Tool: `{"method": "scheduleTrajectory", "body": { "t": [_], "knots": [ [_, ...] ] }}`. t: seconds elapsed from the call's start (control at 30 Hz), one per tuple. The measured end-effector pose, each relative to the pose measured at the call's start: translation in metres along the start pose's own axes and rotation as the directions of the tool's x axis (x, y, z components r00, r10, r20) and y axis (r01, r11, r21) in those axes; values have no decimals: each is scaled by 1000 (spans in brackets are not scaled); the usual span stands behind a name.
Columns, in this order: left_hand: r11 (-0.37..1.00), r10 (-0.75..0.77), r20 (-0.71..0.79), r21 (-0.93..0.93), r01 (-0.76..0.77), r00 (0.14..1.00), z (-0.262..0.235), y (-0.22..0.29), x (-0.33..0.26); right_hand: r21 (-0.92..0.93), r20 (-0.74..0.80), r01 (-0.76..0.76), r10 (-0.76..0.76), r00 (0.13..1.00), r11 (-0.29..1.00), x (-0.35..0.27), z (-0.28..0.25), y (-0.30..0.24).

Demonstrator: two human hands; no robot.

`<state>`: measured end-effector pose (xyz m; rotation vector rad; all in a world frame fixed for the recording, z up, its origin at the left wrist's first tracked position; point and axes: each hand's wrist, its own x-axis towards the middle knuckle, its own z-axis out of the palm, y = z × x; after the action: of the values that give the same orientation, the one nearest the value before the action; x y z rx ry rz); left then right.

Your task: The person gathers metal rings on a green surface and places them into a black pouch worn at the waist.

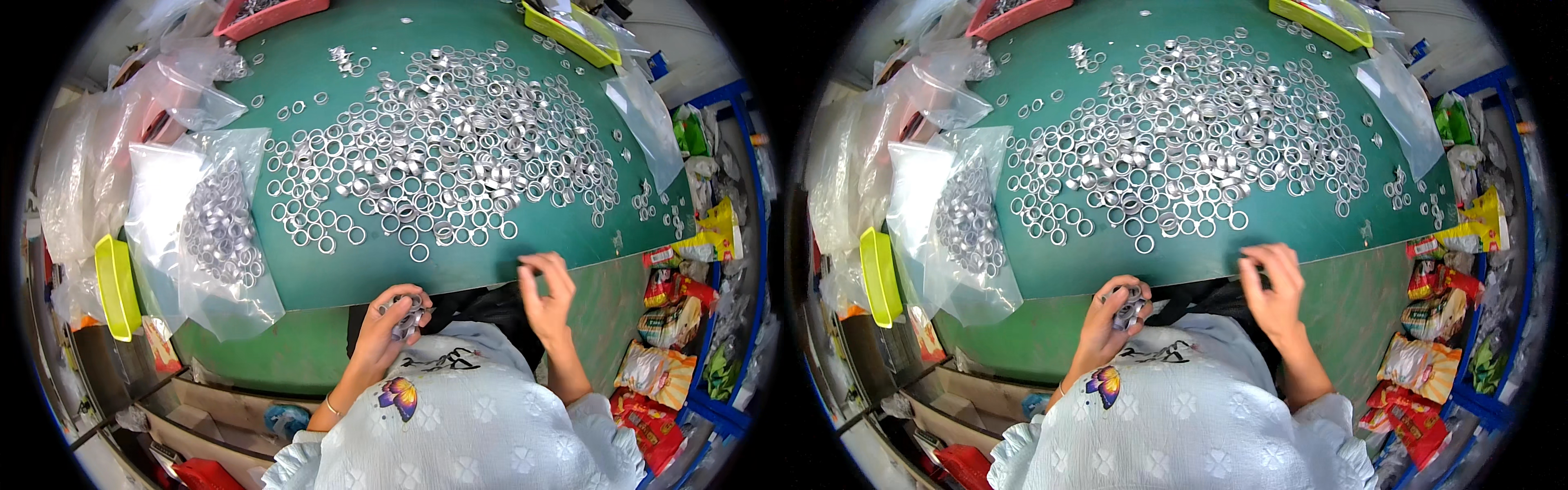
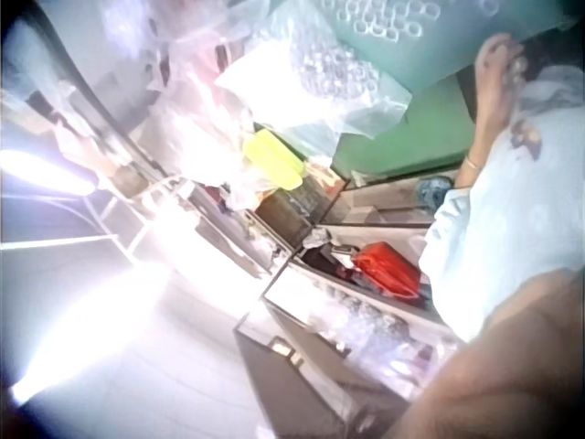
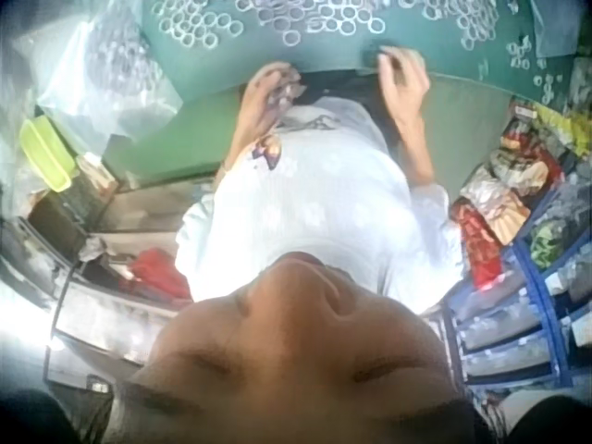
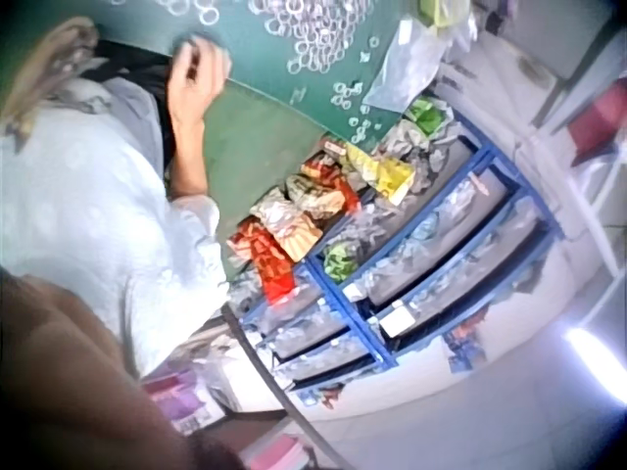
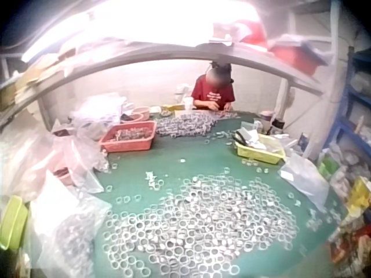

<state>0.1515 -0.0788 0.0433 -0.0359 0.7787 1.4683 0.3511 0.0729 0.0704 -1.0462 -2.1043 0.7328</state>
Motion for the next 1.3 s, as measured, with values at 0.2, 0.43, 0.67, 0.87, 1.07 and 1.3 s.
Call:
{"method": "scheduleTrajectory", "body": {
  "t": [0.2,0.43,0.67,0.87,1.07,1.3],
  "knots": [
    [998,22,-8,-55,-23,1000,-6,0,-2,-68,460,461,-383,801,885,54,69,-40],
    [995,58,-56,-73,-62,997,-12,2,-6,-195,409,561,-453,792,805,76,90,-5],
    [992,55,-11,-115,-55,998,-20,3,-5,-199,76,380,-372,925,904,96,92,-7],
    [996,48,-9,-80,-48,999,-13,8,-5,-129,293,403,-354,888,906,96,138,-36],
    [991,68,-32,-112,-71,997,-18,9,-8,567,480,-482,208,852,668,99,116,-41],
    [994,46,-58,-94,-51,997,-12,10,-2,552,810,-726,56,584,-411,83,83,-19]
  ]
}}
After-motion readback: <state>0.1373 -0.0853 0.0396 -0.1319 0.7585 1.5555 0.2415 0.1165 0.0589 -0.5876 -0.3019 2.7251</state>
